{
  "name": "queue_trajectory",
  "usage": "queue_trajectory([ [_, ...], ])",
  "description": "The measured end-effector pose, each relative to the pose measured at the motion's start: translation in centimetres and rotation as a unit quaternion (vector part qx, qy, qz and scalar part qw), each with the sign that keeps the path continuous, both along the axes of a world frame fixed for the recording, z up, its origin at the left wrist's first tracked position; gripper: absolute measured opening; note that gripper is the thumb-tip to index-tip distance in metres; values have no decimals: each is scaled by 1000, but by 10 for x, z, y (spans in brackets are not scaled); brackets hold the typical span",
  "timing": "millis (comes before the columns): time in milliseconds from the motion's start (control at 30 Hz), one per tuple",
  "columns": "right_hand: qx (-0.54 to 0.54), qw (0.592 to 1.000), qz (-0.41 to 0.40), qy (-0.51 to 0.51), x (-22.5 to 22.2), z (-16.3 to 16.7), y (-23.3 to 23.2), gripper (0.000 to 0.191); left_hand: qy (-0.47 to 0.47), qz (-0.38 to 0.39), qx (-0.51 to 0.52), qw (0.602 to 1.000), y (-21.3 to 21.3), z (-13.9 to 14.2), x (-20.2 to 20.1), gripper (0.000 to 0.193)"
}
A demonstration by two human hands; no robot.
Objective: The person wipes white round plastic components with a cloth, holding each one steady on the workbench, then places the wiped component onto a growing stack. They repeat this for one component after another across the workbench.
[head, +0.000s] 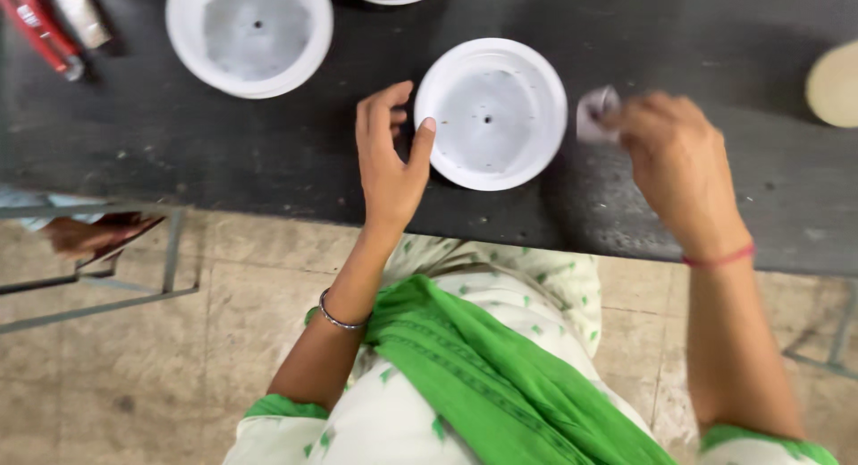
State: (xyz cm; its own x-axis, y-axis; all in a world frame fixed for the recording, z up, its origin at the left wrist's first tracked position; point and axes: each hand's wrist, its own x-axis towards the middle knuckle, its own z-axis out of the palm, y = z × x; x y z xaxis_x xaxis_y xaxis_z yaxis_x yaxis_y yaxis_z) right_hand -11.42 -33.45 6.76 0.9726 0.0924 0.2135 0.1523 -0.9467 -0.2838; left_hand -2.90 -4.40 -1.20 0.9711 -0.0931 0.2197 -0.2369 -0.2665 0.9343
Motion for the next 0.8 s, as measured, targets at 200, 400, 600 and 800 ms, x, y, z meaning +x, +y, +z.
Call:
queue_trajectory([
  [200, 212, 968, -87, -102, 29, -33, -7, 28, -147, -179, 245, 941, -55, 17, 6, 58],
  [400, 329, 934, -127, -54, 49, -54, 8, 26, -124, -185, 392, 893, -89, 12, 11, 78],
  [600, 298, 948, -98, -57, 75, -57, 4, 22, -134, -179, 421, 879, -97, 11, 18, 80],
  [800, 338, 929, -148, -10, 73, -68, -5, 22, -161, -171, 439, 867, -98, 12, 22, 79],
])
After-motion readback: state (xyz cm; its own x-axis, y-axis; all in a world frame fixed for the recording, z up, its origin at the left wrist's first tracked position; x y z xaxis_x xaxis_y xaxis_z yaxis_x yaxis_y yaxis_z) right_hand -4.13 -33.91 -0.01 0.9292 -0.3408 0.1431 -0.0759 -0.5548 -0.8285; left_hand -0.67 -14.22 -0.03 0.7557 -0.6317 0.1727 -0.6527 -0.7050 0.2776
